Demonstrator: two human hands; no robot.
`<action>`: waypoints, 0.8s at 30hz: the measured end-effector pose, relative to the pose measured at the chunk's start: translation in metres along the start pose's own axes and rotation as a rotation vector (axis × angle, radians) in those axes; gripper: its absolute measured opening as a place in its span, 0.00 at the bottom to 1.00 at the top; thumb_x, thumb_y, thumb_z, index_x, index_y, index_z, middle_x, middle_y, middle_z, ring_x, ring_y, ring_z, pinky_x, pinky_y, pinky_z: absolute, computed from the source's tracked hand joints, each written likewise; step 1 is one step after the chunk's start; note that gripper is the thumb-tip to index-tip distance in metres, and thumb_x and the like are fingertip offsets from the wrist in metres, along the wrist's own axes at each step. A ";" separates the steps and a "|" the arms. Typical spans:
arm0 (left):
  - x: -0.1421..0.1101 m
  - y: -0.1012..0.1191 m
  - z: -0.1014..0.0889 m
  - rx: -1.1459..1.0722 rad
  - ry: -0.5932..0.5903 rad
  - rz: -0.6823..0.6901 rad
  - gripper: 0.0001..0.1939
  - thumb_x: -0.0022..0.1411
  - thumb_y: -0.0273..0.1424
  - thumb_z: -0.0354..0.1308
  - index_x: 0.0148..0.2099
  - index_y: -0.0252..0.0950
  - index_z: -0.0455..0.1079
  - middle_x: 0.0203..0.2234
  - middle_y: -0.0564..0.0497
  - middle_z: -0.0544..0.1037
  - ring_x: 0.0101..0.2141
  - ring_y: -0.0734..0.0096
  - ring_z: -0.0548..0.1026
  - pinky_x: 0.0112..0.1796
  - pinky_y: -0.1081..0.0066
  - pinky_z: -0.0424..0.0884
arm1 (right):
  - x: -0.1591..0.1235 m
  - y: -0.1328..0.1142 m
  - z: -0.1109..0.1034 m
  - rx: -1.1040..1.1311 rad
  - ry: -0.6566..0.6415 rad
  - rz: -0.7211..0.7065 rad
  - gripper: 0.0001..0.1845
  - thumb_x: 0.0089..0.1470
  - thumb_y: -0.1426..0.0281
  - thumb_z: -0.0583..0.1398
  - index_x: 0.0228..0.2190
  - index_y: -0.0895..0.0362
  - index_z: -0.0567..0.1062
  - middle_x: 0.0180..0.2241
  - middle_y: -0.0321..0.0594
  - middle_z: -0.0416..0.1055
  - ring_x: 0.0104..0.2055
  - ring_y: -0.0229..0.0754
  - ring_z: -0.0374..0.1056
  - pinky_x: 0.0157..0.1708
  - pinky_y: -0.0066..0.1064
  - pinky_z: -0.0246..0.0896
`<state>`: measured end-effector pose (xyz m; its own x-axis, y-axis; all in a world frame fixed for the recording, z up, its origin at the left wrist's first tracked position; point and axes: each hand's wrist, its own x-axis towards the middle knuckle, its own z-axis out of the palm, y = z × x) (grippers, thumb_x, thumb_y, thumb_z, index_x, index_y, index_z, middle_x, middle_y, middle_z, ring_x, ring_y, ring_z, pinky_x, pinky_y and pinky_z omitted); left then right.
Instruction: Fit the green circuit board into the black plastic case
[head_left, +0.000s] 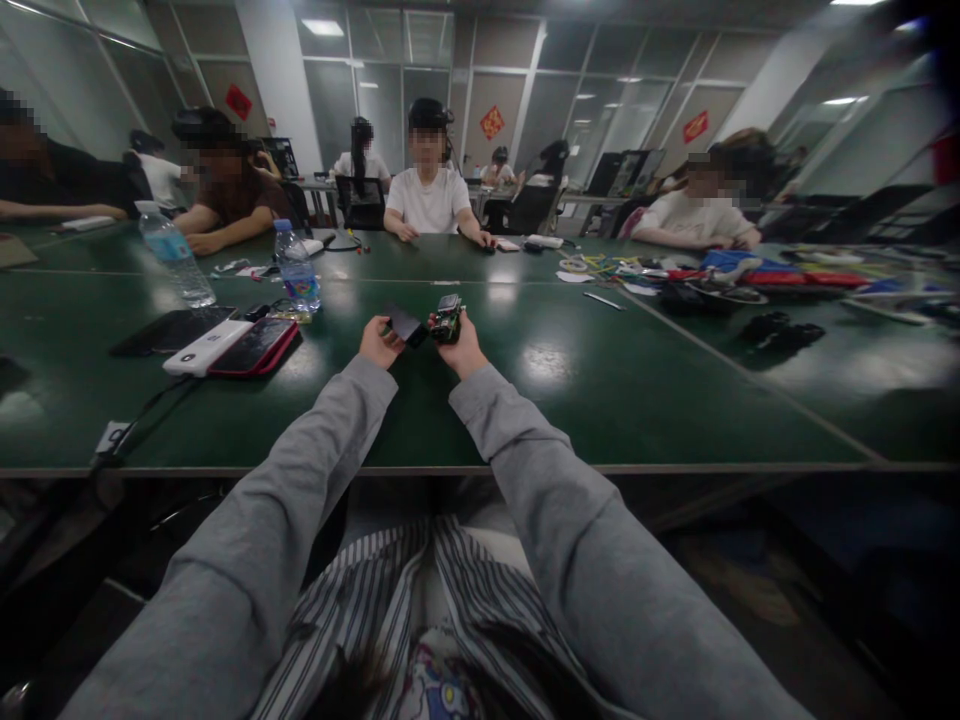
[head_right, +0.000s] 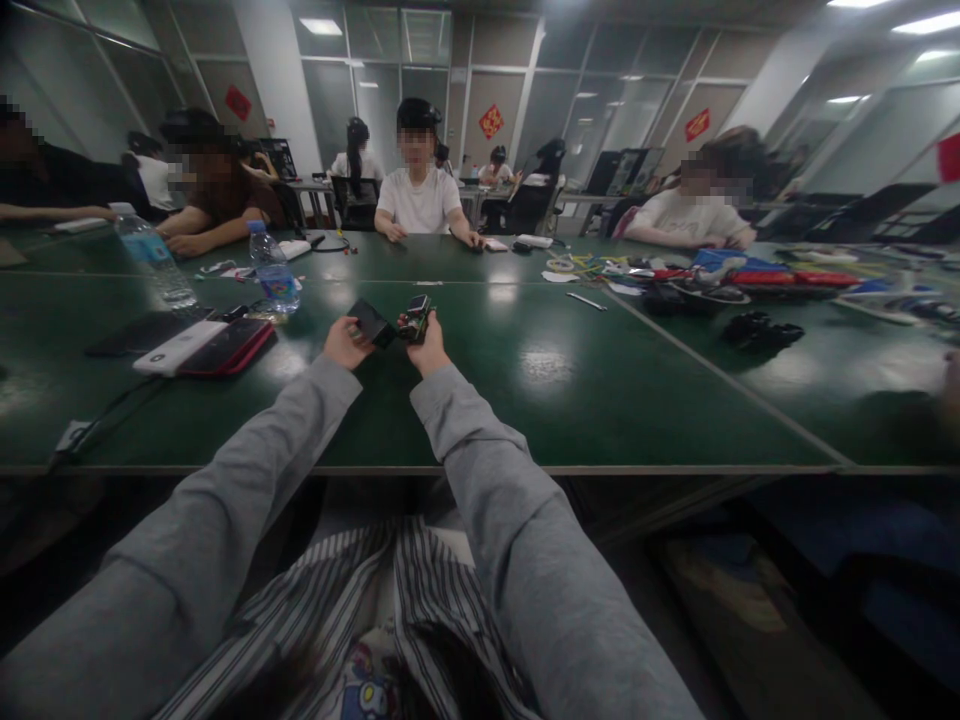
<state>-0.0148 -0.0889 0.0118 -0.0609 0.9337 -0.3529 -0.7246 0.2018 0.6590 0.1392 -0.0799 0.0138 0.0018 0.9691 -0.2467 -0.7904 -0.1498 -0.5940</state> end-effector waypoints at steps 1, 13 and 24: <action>-0.002 0.000 -0.001 -0.029 -0.013 -0.020 0.06 0.69 0.32 0.55 0.45 0.38 0.72 0.24 0.52 0.72 0.25 0.68 0.75 0.33 0.70 0.75 | -0.001 0.000 0.000 -0.004 -0.003 0.004 0.25 0.75 0.58 0.45 0.38 0.55 0.75 0.25 0.36 0.77 0.25 0.37 0.74 0.23 0.24 0.68; -0.008 -0.008 -0.004 -0.103 -0.120 0.011 0.26 0.72 0.55 0.52 0.43 0.36 0.74 0.25 0.49 0.76 0.30 0.63 0.77 0.44 0.61 0.77 | -0.006 -0.002 0.004 -0.028 -0.040 0.021 0.24 0.75 0.59 0.45 0.36 0.56 0.75 0.23 0.36 0.75 0.25 0.38 0.72 0.21 0.23 0.67; 0.000 -0.017 -0.005 -0.267 -0.109 0.043 0.18 0.69 0.35 0.48 0.45 0.32 0.77 0.29 0.46 0.80 0.31 0.62 0.79 0.39 0.67 0.75 | 0.000 -0.001 0.010 -0.228 -0.068 -0.259 0.11 0.72 0.65 0.53 0.40 0.54 0.74 0.26 0.30 0.76 0.25 0.35 0.72 0.30 0.25 0.70</action>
<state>-0.0059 -0.0940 -0.0020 -0.0319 0.9689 -0.2452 -0.8789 0.0897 0.4685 0.1339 -0.0780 0.0224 0.1376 0.9903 -0.0190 -0.6122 0.0700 -0.7876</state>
